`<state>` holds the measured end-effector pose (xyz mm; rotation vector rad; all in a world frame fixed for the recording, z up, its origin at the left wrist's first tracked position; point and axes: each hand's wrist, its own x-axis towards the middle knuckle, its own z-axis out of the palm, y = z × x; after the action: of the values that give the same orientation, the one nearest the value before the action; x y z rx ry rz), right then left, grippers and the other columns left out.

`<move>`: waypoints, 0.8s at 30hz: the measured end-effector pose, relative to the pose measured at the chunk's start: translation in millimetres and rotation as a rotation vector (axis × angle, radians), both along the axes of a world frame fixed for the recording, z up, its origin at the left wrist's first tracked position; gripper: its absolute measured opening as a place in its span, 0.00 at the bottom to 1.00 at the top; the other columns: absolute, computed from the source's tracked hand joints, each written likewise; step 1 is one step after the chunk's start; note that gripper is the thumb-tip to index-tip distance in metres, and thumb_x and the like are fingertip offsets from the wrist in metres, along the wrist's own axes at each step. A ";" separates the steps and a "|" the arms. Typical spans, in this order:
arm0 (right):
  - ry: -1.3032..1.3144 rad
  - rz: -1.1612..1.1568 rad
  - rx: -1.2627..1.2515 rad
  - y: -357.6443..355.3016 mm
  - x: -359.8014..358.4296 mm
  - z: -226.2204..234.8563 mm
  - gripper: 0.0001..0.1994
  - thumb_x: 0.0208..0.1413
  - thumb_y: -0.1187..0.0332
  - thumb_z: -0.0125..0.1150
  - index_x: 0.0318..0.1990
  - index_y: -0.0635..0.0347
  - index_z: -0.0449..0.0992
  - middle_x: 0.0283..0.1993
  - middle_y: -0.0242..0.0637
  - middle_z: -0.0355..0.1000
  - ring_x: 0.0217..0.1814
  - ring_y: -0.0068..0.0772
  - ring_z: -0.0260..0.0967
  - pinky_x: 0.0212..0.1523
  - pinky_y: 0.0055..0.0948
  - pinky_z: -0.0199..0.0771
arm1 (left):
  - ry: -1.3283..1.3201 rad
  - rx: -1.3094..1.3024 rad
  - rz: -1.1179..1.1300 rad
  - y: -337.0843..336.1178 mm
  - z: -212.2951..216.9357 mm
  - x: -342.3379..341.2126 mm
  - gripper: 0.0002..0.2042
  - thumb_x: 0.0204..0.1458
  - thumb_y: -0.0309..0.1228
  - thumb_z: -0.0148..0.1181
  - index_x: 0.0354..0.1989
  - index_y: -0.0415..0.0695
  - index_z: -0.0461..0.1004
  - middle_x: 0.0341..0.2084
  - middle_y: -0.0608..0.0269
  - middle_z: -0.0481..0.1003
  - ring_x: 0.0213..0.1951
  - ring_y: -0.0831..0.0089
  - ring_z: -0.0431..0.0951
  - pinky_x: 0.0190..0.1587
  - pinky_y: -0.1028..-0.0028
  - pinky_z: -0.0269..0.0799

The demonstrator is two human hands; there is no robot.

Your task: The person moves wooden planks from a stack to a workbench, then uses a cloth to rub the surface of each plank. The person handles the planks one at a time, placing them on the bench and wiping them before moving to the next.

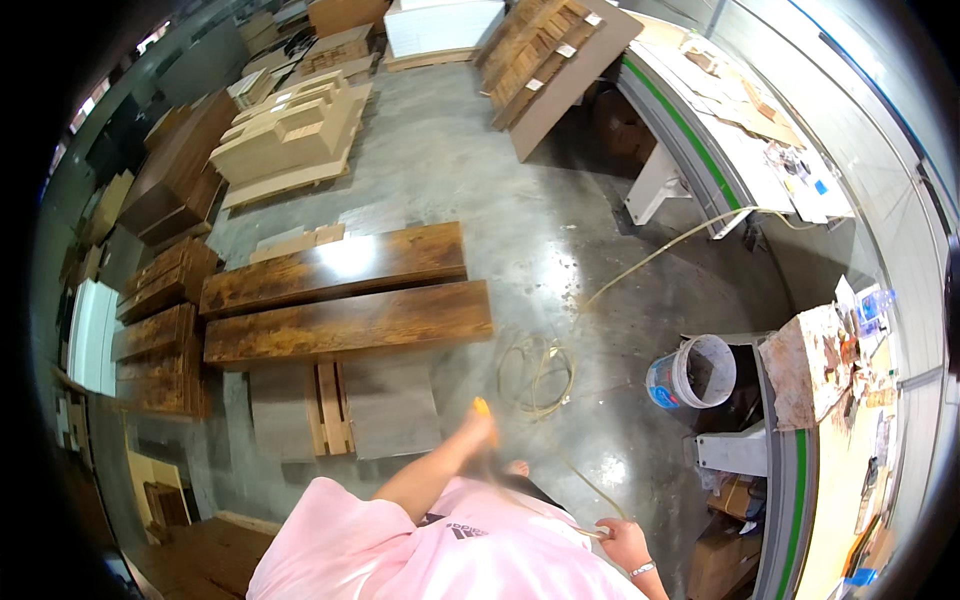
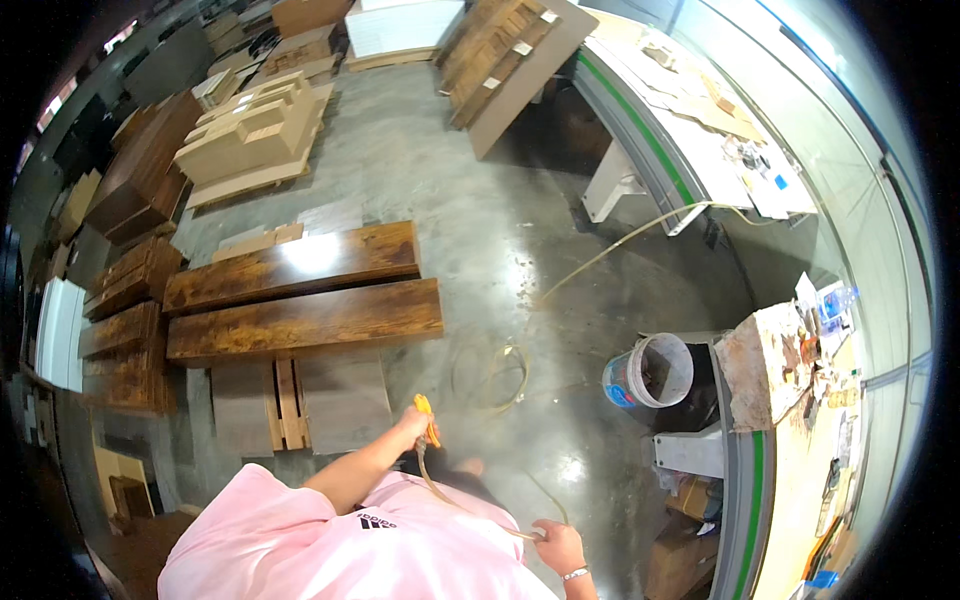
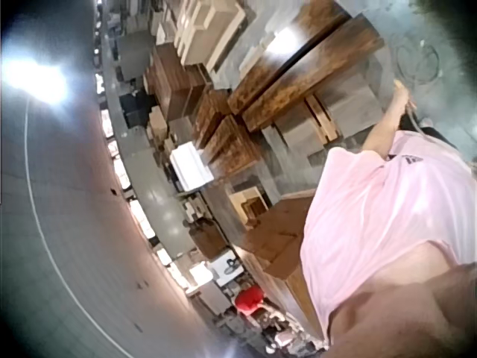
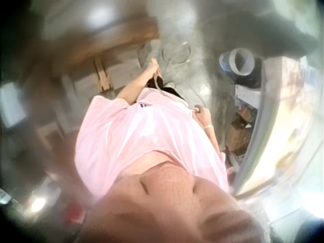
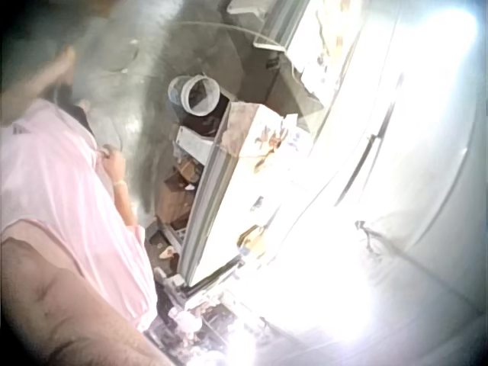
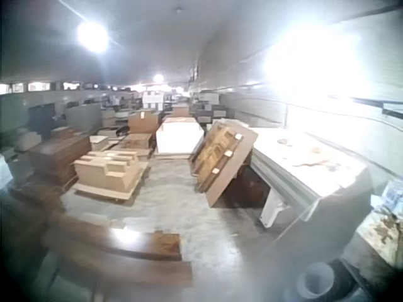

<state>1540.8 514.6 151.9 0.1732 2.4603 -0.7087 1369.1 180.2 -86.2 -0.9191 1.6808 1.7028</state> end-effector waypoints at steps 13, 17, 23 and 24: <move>0.193 -0.103 0.032 10.9 -185.1 6.4 0.12 0.45 0.65 0.65 0.38 0.56 0.81 0.25 0.44 0.75 0.28 0.45 0.74 0.30 0.36 0.72 | 0.144 0.037 0.269 35.6 20.9 -247.3 0.03 0.55 0.21 0.46 0.35 0.36 0.65 0.20 0.55 0.69 0.19 0.62 0.73 0.19 0.64 0.72; 0.317 -0.012 -0.030 -14.9 -276.6 9.5 0.10 0.47 0.67 0.64 0.37 0.57 0.81 0.28 0.43 0.75 0.29 0.44 0.73 0.30 0.36 0.72 | 0.224 -0.081 0.237 -7.6 21.4 -348.6 0.04 0.52 0.20 0.48 0.36 0.37 0.65 0.21 0.56 0.70 0.19 0.65 0.73 0.20 0.65 0.70; 0.418 0.103 -0.023 -51.5 -381.1 24.3 0.07 0.47 0.70 0.62 0.34 0.57 0.80 0.27 0.40 0.73 0.30 0.44 0.72 0.32 0.37 0.71 | 0.283 -0.086 0.429 -54.8 66.8 -447.6 0.06 0.53 0.20 0.47 0.38 0.39 0.61 0.25 0.57 0.69 0.21 0.68 0.72 0.23 0.69 0.71; 0.432 0.107 -0.045 -55.3 -392.1 26.2 0.06 0.47 0.70 0.62 0.34 0.57 0.80 0.27 0.40 0.73 0.31 0.44 0.72 0.32 0.38 0.71 | 0.290 -0.108 0.457 -63.6 68.3 -454.1 0.06 0.53 0.20 0.47 0.39 0.39 0.60 0.25 0.58 0.69 0.21 0.69 0.72 0.23 0.69 0.71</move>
<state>1148.7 459.3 178.1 -0.1444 2.8304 -0.8228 915.0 116.7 -17.8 -1.2291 1.8642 2.1456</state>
